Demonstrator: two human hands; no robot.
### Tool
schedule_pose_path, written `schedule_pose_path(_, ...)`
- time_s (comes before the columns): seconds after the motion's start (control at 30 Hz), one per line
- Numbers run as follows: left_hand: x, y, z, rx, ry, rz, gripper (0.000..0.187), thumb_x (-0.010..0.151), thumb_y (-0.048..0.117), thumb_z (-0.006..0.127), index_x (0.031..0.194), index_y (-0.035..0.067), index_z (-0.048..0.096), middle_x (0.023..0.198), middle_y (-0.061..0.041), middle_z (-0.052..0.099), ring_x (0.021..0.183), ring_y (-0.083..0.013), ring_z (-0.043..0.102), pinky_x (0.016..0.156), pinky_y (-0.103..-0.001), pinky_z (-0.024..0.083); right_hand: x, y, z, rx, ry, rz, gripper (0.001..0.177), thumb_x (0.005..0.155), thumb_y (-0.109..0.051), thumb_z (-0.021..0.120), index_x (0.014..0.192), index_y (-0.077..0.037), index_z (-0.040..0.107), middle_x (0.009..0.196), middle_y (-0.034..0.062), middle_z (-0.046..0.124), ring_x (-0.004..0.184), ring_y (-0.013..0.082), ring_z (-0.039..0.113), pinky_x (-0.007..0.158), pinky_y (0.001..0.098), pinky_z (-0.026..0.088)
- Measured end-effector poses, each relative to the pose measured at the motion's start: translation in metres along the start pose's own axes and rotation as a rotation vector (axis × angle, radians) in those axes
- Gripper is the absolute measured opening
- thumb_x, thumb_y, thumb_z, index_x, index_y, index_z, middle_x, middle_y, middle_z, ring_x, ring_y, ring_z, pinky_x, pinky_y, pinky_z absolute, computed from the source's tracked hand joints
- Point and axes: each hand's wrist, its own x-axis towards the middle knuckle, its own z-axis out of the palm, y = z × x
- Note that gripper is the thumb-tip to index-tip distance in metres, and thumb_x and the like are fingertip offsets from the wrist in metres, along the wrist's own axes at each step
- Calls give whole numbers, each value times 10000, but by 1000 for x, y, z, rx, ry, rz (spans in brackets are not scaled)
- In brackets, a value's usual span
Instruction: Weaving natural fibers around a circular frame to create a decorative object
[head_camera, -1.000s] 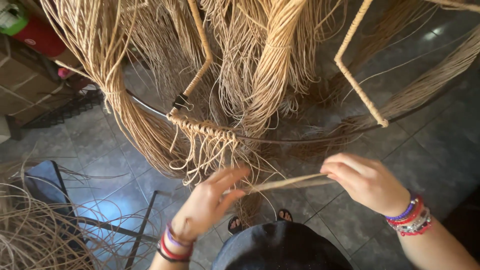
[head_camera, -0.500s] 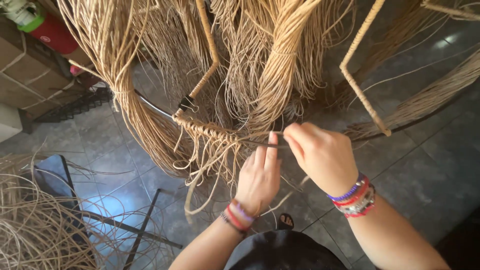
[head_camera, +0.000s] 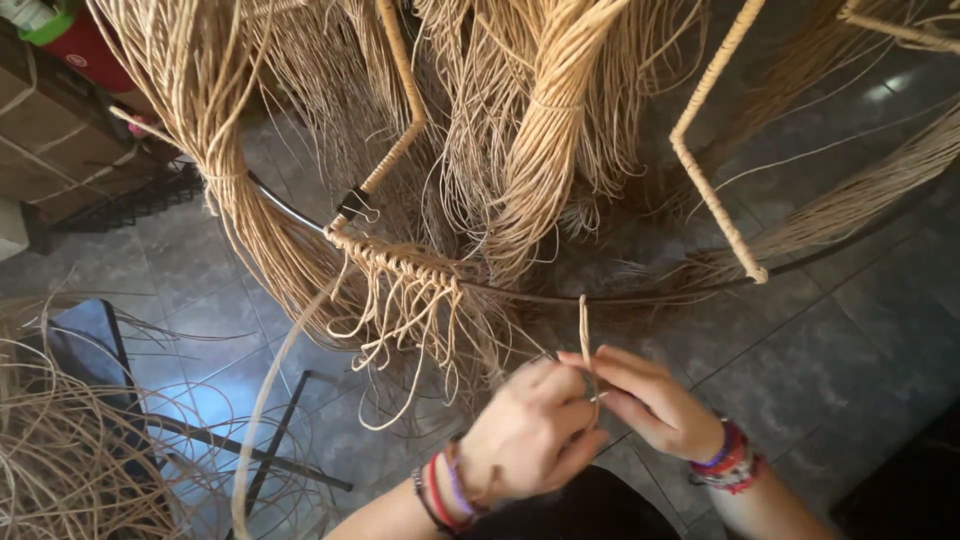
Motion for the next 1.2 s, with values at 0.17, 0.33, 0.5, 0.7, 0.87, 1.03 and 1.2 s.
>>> schedule_pose_path(0.17,32,4,-36,57,111,150,62,1012,42,559,1030,15,612,1194,-164,627,1005,-294,640,881,-410,537,24,-30,-12,-771,160,-349,238,994,-152,576,772,-76,532,733,53,458,605,234,508,501,360,415)
schedule_pose_path(0.33,56,3,-27,-147,324,-345,117,1008,205,626,1084,149,557,844,32,734,646,-158,750,623,-296,571,29,-21,-1,-860,596,-556,157,967,-88,727,1103,-9,721,749,55,562,557,197,487,525,355,436)
schedule_pose_path(0.5,58,7,-34,-430,307,-675,303,896,213,768,1079,170,531,631,24,756,460,-77,684,506,-216,548,27,-25,-10,-784,540,-577,199,956,-41,730,1152,-12,737,757,32,542,593,173,435,537,330,405)
schedule_pose_path(0.7,7,2,-21,-484,479,-188,457,1112,452,278,988,99,540,1115,-144,742,887,-214,676,788,-331,524,24,-13,-8,-232,165,-55,160,925,-120,648,906,-100,806,1374,152,658,462,64,508,474,250,469)
schedule_pose_path(0.87,-21,-14,-10,300,301,118,307,1070,311,472,943,117,674,1001,-4,705,1175,-318,574,990,-482,376,29,-21,-7,-10,122,-28,259,979,-220,614,813,-66,740,776,21,724,721,131,692,686,244,551)
schedule_pose_path(1.03,-67,-35,-20,319,474,65,347,998,177,569,665,116,492,609,-24,499,654,-239,517,621,-390,425,22,-5,-13,0,187,64,256,985,-227,609,843,-77,760,843,13,760,788,123,721,740,244,577)
schedule_pose_path(1.2,-61,-21,-26,185,-135,-832,671,718,465,902,1164,166,499,1129,-44,685,879,-337,725,705,-522,569,25,-9,-9,51,155,124,269,975,-255,634,837,-50,740,833,28,750,785,120,712,751,239,557)
